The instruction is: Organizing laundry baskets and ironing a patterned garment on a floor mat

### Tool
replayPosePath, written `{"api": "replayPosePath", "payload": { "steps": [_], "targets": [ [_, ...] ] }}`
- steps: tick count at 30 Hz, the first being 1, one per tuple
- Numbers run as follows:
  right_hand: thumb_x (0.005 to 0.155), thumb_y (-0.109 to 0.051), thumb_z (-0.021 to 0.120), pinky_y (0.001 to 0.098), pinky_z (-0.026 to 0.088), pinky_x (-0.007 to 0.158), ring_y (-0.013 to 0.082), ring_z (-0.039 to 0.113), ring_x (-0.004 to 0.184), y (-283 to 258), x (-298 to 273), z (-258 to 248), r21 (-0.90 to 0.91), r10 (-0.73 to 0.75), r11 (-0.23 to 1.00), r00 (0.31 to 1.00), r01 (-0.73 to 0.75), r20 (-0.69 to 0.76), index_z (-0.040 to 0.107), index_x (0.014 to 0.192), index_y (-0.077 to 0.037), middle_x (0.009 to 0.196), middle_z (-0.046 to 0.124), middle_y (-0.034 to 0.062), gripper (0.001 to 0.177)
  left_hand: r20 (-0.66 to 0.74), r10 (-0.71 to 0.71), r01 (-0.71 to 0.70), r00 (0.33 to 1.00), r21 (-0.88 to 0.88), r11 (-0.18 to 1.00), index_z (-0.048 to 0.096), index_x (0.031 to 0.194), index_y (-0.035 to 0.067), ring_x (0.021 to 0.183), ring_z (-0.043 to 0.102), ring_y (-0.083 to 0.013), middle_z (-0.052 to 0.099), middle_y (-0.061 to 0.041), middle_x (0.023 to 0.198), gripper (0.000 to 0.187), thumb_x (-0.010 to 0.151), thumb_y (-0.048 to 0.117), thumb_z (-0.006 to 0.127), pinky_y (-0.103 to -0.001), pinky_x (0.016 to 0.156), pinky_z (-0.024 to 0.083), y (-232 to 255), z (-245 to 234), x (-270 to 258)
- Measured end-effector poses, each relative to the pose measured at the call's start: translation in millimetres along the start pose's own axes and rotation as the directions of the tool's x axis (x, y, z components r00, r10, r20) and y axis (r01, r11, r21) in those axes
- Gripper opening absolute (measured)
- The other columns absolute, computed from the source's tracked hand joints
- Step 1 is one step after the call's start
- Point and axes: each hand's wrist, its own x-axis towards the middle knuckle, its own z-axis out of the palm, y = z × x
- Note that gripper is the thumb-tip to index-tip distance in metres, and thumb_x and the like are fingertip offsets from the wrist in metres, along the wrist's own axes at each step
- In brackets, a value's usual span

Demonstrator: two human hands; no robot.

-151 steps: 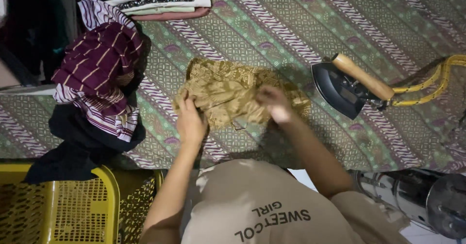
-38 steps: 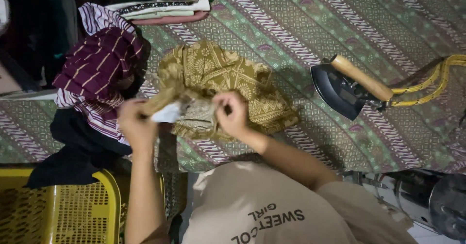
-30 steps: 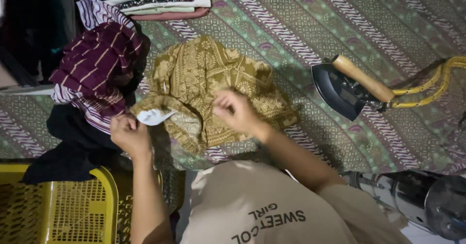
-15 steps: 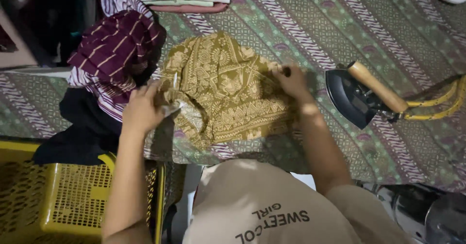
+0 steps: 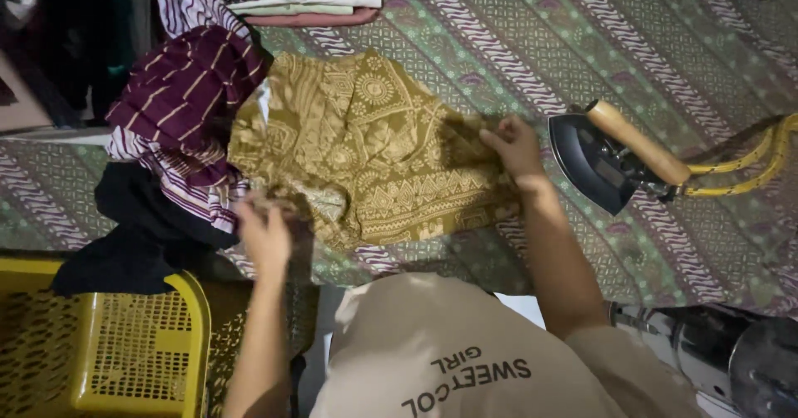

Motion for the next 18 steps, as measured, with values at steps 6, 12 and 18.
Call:
{"api": "replayPosePath", "payload": {
  "steps": [6, 12, 18],
  "targets": [
    [0.077, -0.032, 0.092, 0.0487, 0.058, 0.067, 0.039, 0.063, 0.11, -41, -30, -22, 0.085, 0.165, 0.976, 0.933, -0.202, 0.321, 0.056, 0.138, -0.007, 0.128, 0.061, 0.0248, 0.075, 0.463, -0.244, 0.347, 0.852, -0.15, 0.926, 0.028, 0.154, 0.002, 0.093, 0.073, -0.04, 0.074, -0.021, 0.108, 0.106, 0.075, 0.033, 0.093, -0.048, 0.081, 0.058, 11, 30, -36],
    [0.086, -0.014, 0.084, 0.06, 0.042, 0.11, 0.0537, 0.051, 0.127, -62, -48, -38, 0.09, -0.261, 0.964, 0.957, 0.251, 0.127, 0.048, 0.148, 0.003, 0.134, 0.053, 0.0358, 0.074, 0.487, -0.036, 0.215, 0.873, -0.316, 0.924, -0.012, 0.164, 0.006, 0.091, 0.071, -0.0356, 0.074, -0.018, 0.102, 0.105, 0.092, -0.008, 0.064, -0.043, 0.079, 0.055, 2, 21, -25],
    [0.091, -0.001, 0.059, 0.0204, 0.028, 0.023, 0.0166, 0.041, 0.02, -49, -61, -99, 0.407, -0.117, 0.913, 0.96, 0.003, 0.256, 0.062, 0.133, 0.0, 0.031, 0.039, 0.0099, 0.043, 0.598, 0.018, 0.349, 0.802, -0.493, 0.797, 0.068, 0.135, 0.009, 0.1, 0.065, -0.0182, 0.07, -0.016, 0.128, 0.058, 0.08, -0.006, 0.078, -0.029, 0.072, 0.059, 23, -37, 3]
  ]
}}
